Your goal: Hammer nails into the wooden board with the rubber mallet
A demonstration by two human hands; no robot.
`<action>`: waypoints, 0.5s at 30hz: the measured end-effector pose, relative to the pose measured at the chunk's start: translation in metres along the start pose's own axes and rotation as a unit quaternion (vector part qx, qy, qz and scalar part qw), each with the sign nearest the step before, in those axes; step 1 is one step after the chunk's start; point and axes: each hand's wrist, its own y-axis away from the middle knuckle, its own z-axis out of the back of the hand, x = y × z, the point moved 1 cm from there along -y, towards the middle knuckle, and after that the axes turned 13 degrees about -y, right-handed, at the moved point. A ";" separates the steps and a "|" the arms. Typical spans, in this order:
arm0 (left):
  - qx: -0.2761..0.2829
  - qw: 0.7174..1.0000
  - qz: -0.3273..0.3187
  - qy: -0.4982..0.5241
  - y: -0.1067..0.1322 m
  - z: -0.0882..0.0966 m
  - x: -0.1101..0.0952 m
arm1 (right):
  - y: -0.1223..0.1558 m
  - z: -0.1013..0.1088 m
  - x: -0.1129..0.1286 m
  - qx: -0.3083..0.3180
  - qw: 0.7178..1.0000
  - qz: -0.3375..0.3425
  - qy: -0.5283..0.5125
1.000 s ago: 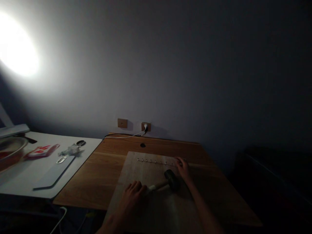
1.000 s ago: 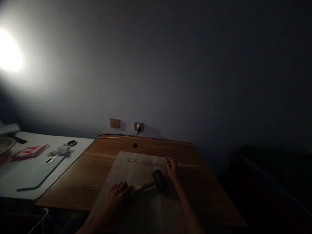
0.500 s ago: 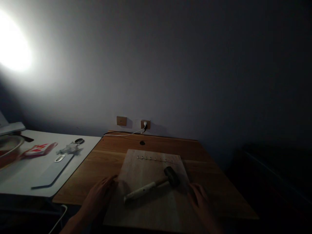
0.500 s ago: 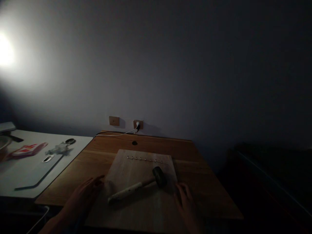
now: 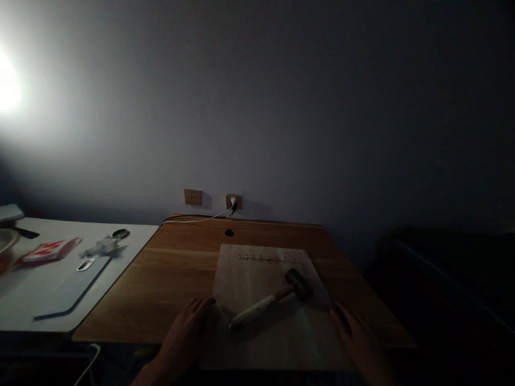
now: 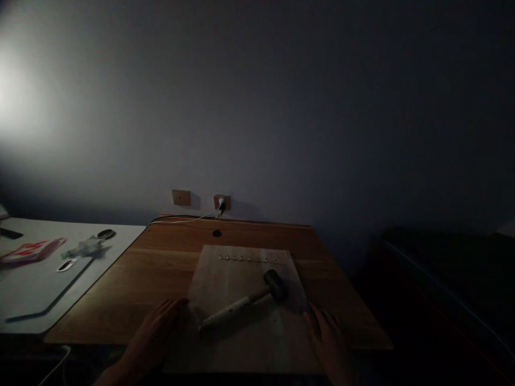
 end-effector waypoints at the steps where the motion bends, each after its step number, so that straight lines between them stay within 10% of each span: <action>1: 0.010 1.000 -0.017 0.007 -0.003 -0.003 -0.009 | -0.003 0.008 -0.008 0.002 1.000 -0.016 0.007; 15: 0.146 0.951 -0.261 0.080 -0.076 -0.032 -0.140 | -0.022 0.112 -0.089 -0.079 0.986 -0.064 0.129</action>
